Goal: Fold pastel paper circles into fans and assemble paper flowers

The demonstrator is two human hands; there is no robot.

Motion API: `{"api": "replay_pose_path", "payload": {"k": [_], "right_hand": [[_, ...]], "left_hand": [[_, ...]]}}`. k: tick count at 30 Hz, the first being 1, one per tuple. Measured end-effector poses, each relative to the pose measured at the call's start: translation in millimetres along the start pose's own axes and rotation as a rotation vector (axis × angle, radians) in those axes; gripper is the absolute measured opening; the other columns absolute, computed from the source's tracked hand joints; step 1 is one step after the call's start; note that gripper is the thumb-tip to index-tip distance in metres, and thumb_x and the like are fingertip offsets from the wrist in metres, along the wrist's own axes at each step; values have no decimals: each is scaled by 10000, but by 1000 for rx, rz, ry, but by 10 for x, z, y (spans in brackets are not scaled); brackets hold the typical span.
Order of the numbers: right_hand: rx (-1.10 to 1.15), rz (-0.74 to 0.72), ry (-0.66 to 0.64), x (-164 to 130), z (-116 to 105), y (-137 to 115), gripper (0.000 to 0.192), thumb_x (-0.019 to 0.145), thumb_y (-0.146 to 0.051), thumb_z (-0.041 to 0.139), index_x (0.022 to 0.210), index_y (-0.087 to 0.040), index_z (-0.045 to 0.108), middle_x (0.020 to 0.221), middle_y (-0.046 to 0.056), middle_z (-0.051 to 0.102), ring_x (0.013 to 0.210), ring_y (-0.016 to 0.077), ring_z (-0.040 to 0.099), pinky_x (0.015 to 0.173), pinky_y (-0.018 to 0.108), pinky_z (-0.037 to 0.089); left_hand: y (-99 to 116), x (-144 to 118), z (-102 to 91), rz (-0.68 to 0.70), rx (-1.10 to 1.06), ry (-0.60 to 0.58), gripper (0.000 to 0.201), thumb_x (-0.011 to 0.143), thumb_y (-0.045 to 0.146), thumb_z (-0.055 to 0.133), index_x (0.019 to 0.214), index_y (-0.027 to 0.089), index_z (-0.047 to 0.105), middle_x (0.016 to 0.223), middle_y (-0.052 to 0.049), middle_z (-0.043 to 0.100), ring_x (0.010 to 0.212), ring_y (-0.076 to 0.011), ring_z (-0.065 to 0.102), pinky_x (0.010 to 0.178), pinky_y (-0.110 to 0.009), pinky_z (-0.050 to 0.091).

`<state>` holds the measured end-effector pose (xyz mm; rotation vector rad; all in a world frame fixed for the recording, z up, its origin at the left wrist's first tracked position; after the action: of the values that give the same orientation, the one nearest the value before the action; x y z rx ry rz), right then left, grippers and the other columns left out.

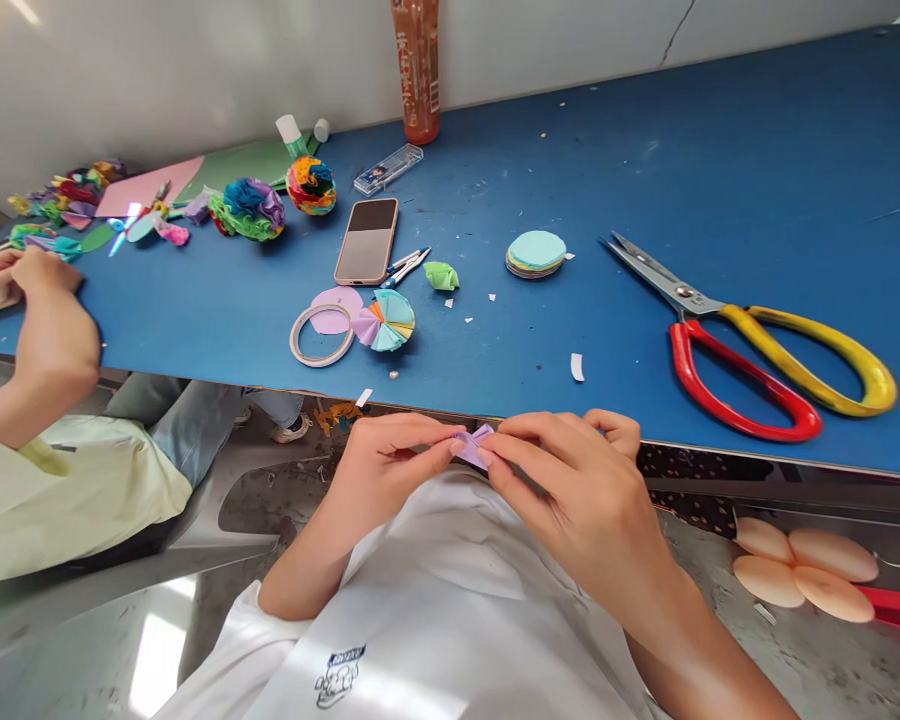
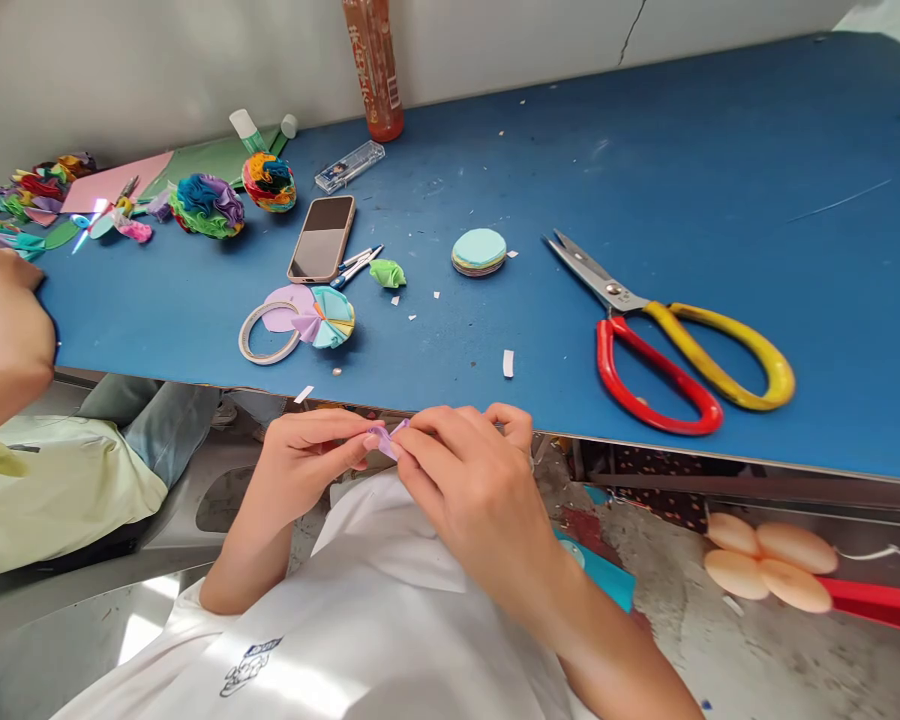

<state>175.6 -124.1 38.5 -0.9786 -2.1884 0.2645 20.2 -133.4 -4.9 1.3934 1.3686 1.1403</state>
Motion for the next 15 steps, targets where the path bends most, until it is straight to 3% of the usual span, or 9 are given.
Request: {"api": "replay_pose_path", "payload": {"k": [9,15], "right_hand": [[-6,-72,-1,-33,-32,-60,122,910,-120,564,893,-213,641,860,-7,713,710,113,623,756,349,309],[34,12,-4,-44,-11,8,131,899,-155,574,810,-224,641,813,-21,709,686,116,622,769,358,313]], "left_hand": [[31,-30,10,-60,-17,-64,119,793,264,708,828,185,790,819,-59,767,702,-142,675,609,-222,538],[76,-59,46,-24,68,-63,182,852,248,622,912,176,779,886,-77,762,768,-160,686,596,-216,541]]}}
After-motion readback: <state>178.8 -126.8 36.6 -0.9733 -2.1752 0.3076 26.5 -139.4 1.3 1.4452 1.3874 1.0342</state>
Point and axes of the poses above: each hand's wrist, its own x-axis towards the middle knuckle, its own z-axis out of the palm, y = z × x, the point moved 6 cm from there along x, towards the middle knuckle
